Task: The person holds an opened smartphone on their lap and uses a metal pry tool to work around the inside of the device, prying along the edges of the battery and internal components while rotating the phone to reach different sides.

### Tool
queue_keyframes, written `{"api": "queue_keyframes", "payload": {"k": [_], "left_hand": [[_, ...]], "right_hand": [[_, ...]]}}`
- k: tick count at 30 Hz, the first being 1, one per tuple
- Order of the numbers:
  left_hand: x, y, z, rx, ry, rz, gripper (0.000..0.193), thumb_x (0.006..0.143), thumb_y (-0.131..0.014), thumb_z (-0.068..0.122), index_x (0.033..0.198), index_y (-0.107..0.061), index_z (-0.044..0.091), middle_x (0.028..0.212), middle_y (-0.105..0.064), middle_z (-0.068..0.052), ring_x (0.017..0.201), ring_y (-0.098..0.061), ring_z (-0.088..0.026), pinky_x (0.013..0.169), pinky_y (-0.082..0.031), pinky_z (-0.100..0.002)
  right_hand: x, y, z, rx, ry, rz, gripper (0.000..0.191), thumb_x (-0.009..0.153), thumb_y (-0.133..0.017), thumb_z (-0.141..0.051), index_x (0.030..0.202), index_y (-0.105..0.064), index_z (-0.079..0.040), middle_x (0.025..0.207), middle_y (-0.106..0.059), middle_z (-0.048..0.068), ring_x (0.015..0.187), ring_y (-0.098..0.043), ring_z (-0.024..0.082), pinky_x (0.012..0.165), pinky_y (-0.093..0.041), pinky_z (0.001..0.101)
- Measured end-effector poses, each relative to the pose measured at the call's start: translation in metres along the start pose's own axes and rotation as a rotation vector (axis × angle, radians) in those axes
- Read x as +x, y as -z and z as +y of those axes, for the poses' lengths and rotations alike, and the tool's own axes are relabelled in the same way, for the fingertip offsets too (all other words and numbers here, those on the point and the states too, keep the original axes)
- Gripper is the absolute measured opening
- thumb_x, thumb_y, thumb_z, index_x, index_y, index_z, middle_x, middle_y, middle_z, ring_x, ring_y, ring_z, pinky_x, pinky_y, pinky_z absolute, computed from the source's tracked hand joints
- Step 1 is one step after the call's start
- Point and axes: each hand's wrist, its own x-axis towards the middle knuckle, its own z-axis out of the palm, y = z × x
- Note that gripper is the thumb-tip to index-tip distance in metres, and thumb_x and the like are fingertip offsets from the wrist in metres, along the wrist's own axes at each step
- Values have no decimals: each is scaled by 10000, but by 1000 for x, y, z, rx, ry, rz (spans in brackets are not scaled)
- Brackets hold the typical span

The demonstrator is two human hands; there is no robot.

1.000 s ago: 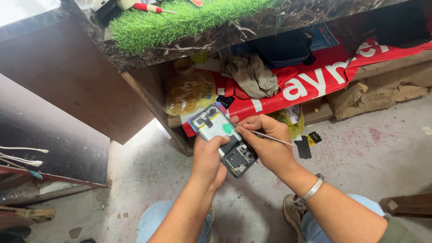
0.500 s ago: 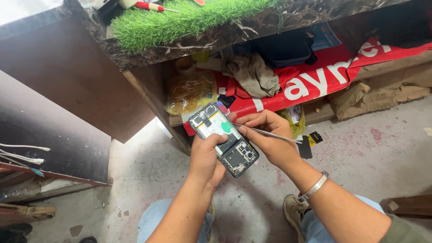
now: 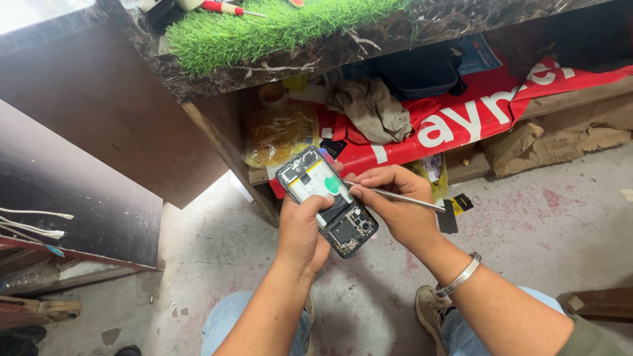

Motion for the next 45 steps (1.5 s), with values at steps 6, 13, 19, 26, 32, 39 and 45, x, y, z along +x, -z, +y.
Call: {"api": "queue_keyframes", "payload": {"k": [6,13,19,26,32,39,45], "left_hand": [[0,0,-4,5,-30,31,520,803,-496,-77,1317,-559,-32,1217,-680,-155,1091,-690,-269,949,-572,-394],[2,3,-16,96,-35,50,495,839,-531,-59,1331,-565,-16,1272,-687,-156,1093,-681,-235,952,-555,-358],[3,7,-19,101,-11,50,464,839,-535,-45,1299,-588,-37,1233,-702,-142,1086,-687,-220,956,-551,-347],[1,6,-17,72,71,56,445,831,-537,-25,1267,-624,-31,1190,-712,-122,1056,-689,-212,932,-559,-351],[1,3,-20,59,86,54,430,835,-553,-42,1259,-621,-44,1157,-710,-131,1045,-699,-225,918,-563,-355],[-1,2,-12,32,69,-7,422,849,-562,-44,1267,-615,-44,1180,-702,-140,1076,-691,-235,941,-564,-364],[0,-1,-6,37,56,-11,461,846,-550,-26,1306,-587,-41,1258,-684,-149,1096,-689,-226,955,-564,-367]], "right_hand": [[-2,-6,-1,-91,18,16,92,882,-748,59,937,-685,21,1063,-759,137,981,-735,153,882,-613,272],[-6,-9,-3,-331,202,31,96,881,-783,25,904,-690,21,1031,-773,120,882,-703,105,768,-584,236],[-6,-7,5,-259,130,54,85,875,-780,33,938,-723,25,1033,-780,114,885,-705,101,778,-588,234],[-8,-7,11,-170,119,68,89,890,-759,53,962,-710,35,1052,-771,116,918,-705,99,813,-586,233],[-7,-11,11,-107,71,107,73,907,-751,47,930,-682,49,1013,-767,111,924,-699,95,823,-580,228],[-2,-9,9,-39,57,101,105,908,-758,57,930,-661,25,1031,-761,136,950,-710,125,834,-591,250],[-4,-1,4,41,10,19,173,905,-747,61,988,-611,-9,1124,-737,161,997,-703,145,883,-595,269]]}}
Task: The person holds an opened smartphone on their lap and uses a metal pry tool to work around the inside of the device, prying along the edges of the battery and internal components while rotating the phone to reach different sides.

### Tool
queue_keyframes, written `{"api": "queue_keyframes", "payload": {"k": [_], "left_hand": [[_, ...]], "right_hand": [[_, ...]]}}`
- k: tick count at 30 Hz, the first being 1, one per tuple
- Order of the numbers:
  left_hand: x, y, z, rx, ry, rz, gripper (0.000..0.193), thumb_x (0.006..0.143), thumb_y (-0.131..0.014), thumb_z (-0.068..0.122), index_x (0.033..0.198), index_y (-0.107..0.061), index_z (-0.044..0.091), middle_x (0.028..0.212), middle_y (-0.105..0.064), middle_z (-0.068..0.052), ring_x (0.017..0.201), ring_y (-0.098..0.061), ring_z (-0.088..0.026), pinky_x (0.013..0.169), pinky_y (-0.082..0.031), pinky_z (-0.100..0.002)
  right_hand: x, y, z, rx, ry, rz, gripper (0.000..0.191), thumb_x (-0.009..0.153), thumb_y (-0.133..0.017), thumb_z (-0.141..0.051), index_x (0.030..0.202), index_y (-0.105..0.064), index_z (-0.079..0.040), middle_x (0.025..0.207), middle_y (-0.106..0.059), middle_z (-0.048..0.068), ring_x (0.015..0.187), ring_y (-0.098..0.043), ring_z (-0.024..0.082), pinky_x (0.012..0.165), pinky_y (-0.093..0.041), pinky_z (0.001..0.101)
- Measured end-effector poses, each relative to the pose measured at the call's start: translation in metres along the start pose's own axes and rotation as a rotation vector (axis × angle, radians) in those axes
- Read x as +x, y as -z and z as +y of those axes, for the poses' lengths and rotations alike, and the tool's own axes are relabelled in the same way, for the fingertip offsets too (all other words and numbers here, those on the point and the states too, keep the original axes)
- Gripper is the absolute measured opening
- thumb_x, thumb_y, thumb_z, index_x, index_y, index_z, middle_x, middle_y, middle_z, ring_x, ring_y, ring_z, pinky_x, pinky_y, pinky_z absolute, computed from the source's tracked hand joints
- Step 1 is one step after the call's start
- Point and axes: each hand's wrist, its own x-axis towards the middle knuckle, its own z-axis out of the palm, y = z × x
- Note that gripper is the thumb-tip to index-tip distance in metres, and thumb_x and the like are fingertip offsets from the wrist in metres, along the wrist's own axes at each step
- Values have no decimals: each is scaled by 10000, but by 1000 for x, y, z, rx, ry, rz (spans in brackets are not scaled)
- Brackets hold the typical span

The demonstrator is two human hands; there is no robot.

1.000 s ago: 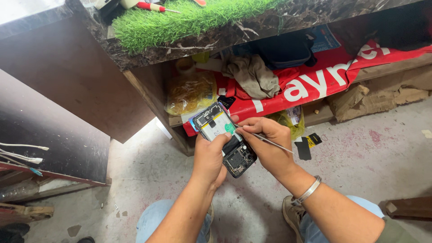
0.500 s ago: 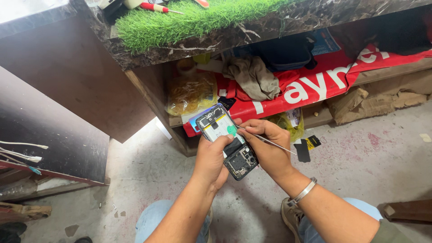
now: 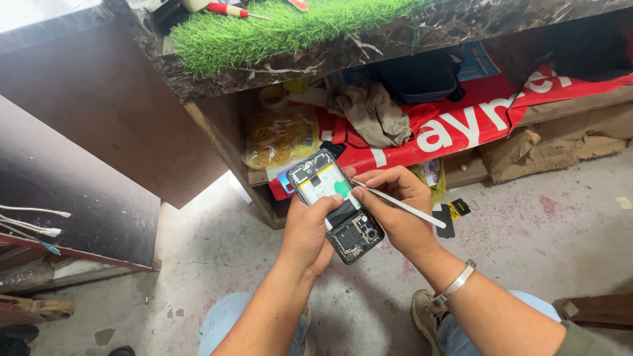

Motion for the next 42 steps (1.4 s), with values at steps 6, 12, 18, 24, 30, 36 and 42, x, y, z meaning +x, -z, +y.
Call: {"api": "queue_keyframes", "payload": {"k": [6,12,18,24,30,36,42], "left_hand": [[0,4,-2,8,-13,10,461,847,-555,-23,1307,-584,-50,1234,-683,-155,1080,-690,-231,944,-565,-374],[3,7,-16,20,-24,30,433,847,-557,-33,1278,-595,-57,1185,-689,-147,1057,-687,-229,929,-561,-363],[-2,3,-34,32,-58,85,423,850,-565,-41,1272,-547,-8,1196,-675,-110,1109,-666,-205,972,-527,-344],[-2,3,-40,77,-95,80,431,870,-571,-52,1293,-518,15,1213,-654,-112,1105,-650,-200,975,-524,-354],[0,4,-40,98,-102,41,429,856,-583,-69,1273,-538,18,1195,-664,-73,1115,-651,-168,990,-520,-306],[-4,4,-18,53,51,-12,394,851,-557,-49,1242,-594,-21,1101,-709,-123,986,-709,-233,882,-586,-378],[-7,-5,-4,-27,120,-83,422,860,-533,-48,1279,-584,-68,1124,-726,-196,1009,-724,-296,927,-606,-434]], "right_hand": [[1,0,1,58,-12,-20,170,899,-739,76,933,-596,-10,1122,-736,174,974,-708,148,860,-592,276],[-3,-7,2,6,9,44,157,908,-725,69,918,-587,-6,1118,-757,171,1001,-707,130,875,-581,253],[-5,-13,-1,-153,125,103,122,916,-733,61,905,-622,12,1089,-768,148,967,-705,110,856,-573,240],[-5,-12,1,-47,38,138,121,921,-726,61,895,-620,9,1072,-768,135,947,-702,104,836,-583,247],[-2,-8,8,4,49,137,151,922,-742,49,898,-604,-6,1068,-766,132,942,-702,102,835,-581,237],[10,8,15,384,-299,132,170,876,-766,25,924,-623,-53,1004,-762,126,686,-612,61,560,-469,188],[17,20,17,669,-552,84,116,922,-736,-66,1017,-677,-34,902,-721,71,637,-545,39,576,-456,173]]}}
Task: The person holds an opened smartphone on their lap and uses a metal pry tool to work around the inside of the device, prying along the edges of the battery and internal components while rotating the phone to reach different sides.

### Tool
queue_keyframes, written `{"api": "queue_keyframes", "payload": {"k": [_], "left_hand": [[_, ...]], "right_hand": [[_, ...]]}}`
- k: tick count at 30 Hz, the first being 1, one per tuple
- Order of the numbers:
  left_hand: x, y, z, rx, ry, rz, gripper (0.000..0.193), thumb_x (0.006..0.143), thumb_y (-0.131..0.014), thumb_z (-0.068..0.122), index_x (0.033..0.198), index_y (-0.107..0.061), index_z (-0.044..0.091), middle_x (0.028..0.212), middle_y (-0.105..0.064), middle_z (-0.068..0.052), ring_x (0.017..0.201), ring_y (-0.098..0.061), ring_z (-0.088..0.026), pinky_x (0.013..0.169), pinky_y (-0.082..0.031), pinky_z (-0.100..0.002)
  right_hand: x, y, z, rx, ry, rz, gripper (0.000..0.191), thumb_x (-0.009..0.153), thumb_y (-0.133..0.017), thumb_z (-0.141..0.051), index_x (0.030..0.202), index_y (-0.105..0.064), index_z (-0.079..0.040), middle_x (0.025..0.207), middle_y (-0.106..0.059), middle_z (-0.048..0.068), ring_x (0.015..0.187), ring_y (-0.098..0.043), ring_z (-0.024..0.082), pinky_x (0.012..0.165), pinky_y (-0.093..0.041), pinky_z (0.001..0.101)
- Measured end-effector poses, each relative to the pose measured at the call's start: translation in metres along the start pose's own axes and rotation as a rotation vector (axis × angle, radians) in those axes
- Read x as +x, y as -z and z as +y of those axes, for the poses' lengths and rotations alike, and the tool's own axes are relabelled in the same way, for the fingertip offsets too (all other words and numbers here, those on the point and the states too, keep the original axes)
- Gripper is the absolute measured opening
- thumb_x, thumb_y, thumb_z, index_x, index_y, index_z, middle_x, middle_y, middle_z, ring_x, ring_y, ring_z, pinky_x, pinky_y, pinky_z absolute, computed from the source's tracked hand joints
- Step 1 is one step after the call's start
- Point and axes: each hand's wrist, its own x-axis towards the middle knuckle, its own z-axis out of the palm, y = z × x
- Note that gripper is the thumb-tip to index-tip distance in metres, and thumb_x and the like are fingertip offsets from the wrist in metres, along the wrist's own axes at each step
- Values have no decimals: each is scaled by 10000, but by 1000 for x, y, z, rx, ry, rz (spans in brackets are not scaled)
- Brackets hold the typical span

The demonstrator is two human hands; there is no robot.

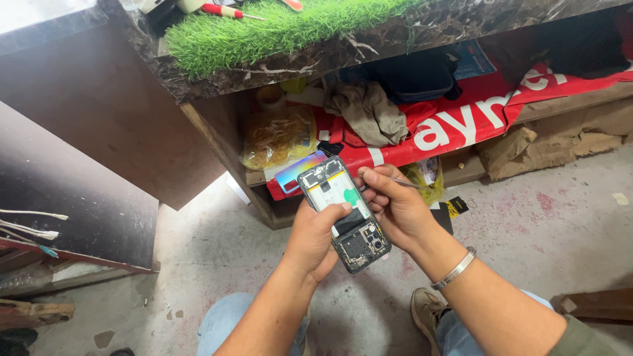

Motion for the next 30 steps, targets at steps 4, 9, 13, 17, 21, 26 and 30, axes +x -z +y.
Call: {"api": "queue_keyframes", "payload": {"k": [4,9,13,17,21,26,30], "left_hand": [[0,-2,3,-23,3,-33,492,856,-517,-50,1347,-539,-42,1236,-675,-202,1109,-699,-327,955,-601,-497],[3,1,2,-9,-25,-21,584,832,-516,-48,1412,-466,-8,1367,-595,-190,1219,-646,-348,943,-591,-585],[5,7,2,-99,1,-38,577,813,-530,-25,1387,-485,-17,1340,-604,-182,1238,-635,-342,955,-589,-592],[7,10,4,-156,7,-67,562,821,-541,-12,1380,-512,-59,1339,-604,-199,1262,-625,-334,981,-583,-591],[6,9,6,-150,-23,-46,563,808,-540,-15,1369,-511,-43,1332,-608,-178,1255,-621,-324,970,-587,-593],[3,7,8,-70,-72,-39,529,857,-534,-15,1385,-509,-37,1303,-627,-229,1186,-643,-366,973,-595,-552],[2,3,8,-8,-132,41,510,860,-514,-48,1369,-498,-23,1266,-643,-237,1171,-664,-358,937,-611,-536]], "right_hand": [[1,2,-7,-29,26,-29,97,934,-714,-85,995,-670,-24,894,-702,64,651,-556,57,611,-477,201],[-1,4,-15,-461,367,76,145,948,-759,4,1007,-634,-41,897,-645,65,738,-596,107,675,-492,252],[-1,0,-21,-459,420,69,183,919,-718,-8,985,-554,-56,1012,-696,86,877,-686,167,820,-586,306],[-1,-7,-22,-455,318,79,153,932,-681,-20,978,-538,-49,1111,-718,157,1000,-712,213,902,-596,343],[-1,-10,-21,-446,238,88,129,941,-632,-65,946,-503,-67,1206,-731,192,1104,-737,209,946,-599,337],[-1,-6,-16,-798,429,0,163,930,-740,-44,956,-580,-38,1155,-667,128,986,-649,122,825,-561,260],[-6,-7,-17,-838,463,111,156,915,-797,-31,940,-644,-13,920,-723,107,803,-661,100,657,-520,218]]}}
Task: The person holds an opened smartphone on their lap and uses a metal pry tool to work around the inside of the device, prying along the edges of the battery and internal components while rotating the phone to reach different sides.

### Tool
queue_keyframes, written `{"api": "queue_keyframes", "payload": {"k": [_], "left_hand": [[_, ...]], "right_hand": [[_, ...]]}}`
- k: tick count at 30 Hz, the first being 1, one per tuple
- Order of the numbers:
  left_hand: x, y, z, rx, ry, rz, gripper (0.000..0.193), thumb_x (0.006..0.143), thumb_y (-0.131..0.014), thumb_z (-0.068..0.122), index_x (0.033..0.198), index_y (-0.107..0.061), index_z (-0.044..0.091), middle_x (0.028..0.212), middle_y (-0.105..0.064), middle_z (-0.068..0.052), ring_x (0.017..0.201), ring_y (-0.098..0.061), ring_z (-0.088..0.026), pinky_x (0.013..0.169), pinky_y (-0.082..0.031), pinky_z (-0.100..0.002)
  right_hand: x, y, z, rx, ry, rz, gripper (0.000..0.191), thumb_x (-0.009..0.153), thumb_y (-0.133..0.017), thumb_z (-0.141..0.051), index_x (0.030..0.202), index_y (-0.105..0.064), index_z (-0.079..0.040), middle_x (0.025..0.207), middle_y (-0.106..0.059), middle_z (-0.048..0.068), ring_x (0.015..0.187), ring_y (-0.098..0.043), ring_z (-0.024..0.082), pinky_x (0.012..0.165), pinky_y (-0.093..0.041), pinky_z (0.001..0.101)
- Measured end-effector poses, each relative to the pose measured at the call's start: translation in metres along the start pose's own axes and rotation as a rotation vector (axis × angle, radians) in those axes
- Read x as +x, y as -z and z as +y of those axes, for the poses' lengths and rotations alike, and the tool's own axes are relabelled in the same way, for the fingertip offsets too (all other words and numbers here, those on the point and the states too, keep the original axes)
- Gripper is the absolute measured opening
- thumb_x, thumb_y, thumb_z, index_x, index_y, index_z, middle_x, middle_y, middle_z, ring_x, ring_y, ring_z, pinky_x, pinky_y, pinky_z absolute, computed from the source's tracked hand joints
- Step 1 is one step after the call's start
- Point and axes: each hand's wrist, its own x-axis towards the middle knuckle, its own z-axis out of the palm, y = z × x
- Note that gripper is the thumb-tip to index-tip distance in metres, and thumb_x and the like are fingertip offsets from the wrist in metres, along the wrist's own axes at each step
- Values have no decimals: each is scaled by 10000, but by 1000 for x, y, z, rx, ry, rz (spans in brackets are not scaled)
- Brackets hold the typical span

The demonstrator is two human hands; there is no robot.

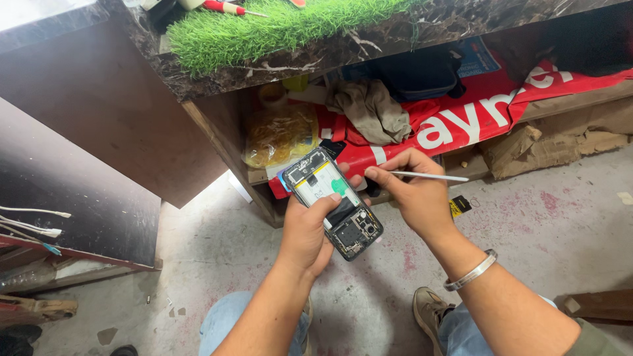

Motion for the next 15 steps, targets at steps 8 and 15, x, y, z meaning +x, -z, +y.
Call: {"api": "queue_keyframes", "payload": {"k": [8,15], "left_hand": [[-1,-5,-2,34,-108,51,511,868,-505,-77,1375,-498,-14,1346,-633,-201,1197,-651,-303,1004,-565,-451],[0,-5,-1,-6,-104,68,521,863,-510,-72,1379,-499,-6,1333,-636,-188,1186,-648,-296,1016,-544,-431]], "right_hand": [[-20,-17,-25,10,165,-102,127,917,-743,-22,1018,-667,-4,991,-758,55,888,-694,69,767,-580,215],[-29,-28,-33,-113,256,-57,141,892,-749,-6,1004,-665,8,993,-762,71,898,-719,78,782,-596,221]]}}
